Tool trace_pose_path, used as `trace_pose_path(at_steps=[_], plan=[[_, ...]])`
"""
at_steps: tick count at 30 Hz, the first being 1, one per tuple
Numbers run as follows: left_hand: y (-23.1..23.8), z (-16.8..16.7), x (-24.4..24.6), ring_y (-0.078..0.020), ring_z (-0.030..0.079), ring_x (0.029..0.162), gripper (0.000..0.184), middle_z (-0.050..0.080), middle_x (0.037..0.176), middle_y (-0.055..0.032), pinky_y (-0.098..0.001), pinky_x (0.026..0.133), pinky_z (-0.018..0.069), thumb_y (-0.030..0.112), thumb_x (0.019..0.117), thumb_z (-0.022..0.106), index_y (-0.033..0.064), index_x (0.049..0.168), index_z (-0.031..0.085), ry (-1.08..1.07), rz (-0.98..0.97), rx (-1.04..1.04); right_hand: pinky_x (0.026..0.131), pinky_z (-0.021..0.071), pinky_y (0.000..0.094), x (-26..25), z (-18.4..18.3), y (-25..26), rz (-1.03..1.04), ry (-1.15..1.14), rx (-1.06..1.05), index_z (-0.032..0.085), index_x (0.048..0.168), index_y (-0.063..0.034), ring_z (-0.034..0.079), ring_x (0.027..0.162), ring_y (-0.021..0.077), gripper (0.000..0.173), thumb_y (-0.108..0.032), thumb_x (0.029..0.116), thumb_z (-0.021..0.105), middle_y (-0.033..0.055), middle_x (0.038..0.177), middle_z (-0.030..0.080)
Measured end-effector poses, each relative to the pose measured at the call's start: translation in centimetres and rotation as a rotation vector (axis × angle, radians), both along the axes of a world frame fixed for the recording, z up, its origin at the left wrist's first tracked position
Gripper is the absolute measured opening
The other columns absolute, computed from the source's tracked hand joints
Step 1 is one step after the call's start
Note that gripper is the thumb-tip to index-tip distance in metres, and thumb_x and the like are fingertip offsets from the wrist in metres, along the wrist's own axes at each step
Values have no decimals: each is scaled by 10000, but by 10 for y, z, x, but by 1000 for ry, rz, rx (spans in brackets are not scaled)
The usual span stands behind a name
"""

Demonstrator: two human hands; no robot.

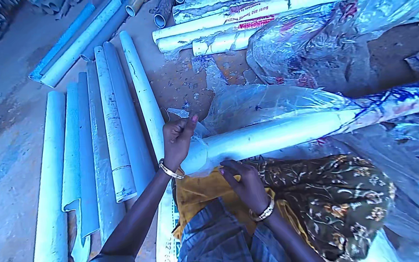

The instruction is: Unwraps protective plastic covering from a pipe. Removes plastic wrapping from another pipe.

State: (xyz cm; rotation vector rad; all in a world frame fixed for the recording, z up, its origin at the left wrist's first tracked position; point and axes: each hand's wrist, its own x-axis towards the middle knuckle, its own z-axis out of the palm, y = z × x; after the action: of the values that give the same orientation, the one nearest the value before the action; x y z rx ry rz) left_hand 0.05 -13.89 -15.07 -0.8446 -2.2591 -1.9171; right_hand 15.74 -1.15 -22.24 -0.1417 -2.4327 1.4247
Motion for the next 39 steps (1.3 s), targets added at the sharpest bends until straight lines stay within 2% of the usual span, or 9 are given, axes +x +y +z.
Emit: trace_pose_path(at_steps=[3, 10, 17, 23, 26, 29, 33, 37, 39], plan=[[22, 3, -5, 56, 411, 465, 418, 443, 527, 126, -114, 472, 348, 84, 1040, 529, 151, 628, 497, 22, -35, -146, 687, 571, 393, 13, -6, 19, -89, -36, -25, 742, 1058, 44, 717, 727, 226, 304, -210, 983, 592, 149, 862, 749], [60, 12, -6, 35, 621, 784, 195, 659, 936, -20, -149, 766, 540, -8, 1051, 466, -76, 1138, 627, -69, -215, -260, 769, 590, 352, 49, -25, 46, -264, -102, -124, 736, 1113, 50, 736, 812, 182, 316, -207, 977, 613, 147, 945, 764], [90, -5, -8, 73, 526, 624, 150, 639, 725, 18, -115, 619, 450, 110, 960, 685, -28, 908, 712, 191, -135, -275, 712, 552, 242, 64, -23, 93, -480, -74, -93, 718, 1114, 59, 675, 738, 64, 280, -150, 977, 594, 108, 894, 745], [132, -3, -8, 57, 366, 501, 460, 346, 550, 123, -153, 524, 321, 238, 1052, 489, 127, 609, 440, 318, -84, -261, 706, 566, 313, 57, -17, 188, -870, -83, -150, 684, 1126, 75, 676, 716, 117, 267, -147, 1026, 575, 125, 886, 725], [168, 13, -8, -204, 704, 841, 225, 740, 861, -102, -406, 785, 536, 163, 973, 631, 1, 877, 753, 483, -193, -401, 705, 563, 323, 37, -18, 255, -1112, 91, -373, 651, 1157, 91, 676, 731, 154, 247, -109, 1053, 551, 174, 941, 707], [215, 26, 2, -439, 451, 1439, 434, 512, 1521, -228, -609, 1187, 304, -5, 931, 648, -43, 1363, 630, 639, -328, -578, 882, 529, 441, 19, -37, 300, -1289, 251, -489, 583, 1290, 117, 666, 993, 329, 316, -55, 1025, 576, 301, 1189, 649], [294, 10, 33, -453, 517, 1382, 311, 623, 1393, -239, -584, 1192, 318, 86, 972, 620, -91, 1213, 707, 764, -494, -557, 959, 496, 452, 13, -59, 319, -1367, 206, -698, 493, 1388, 113, 646, 1104, 350, 452, -121, 1023, 617, 313, 1290, 610], [363, -26, 68, -360, 354, 1517, 629, 462, 1562, -230, -530, 1259, 171, 405, 1021, 606, -86, 1411, 558, 746, -660, -1103, 1022, 451, 473, 14, -66, 326, -1250, 155, -1204, 411, 1459, 78, 566, 1212, 352, 585, -332, 1068, 556, 307, 1375, 535], [386, -35, 75, -359, 408, 1484, 646, 509, 1518, -243, -521, 1242, 221, 450, 1026, 585, -99, 1367, 582, 736, -622, -1269, 988, 495, 486, 1, -80, 330, -1127, 192, -1417, 396, 1479, 42, 585, 1200, 332, 677, -472, 1056, 520, 274, 1364, 547]])
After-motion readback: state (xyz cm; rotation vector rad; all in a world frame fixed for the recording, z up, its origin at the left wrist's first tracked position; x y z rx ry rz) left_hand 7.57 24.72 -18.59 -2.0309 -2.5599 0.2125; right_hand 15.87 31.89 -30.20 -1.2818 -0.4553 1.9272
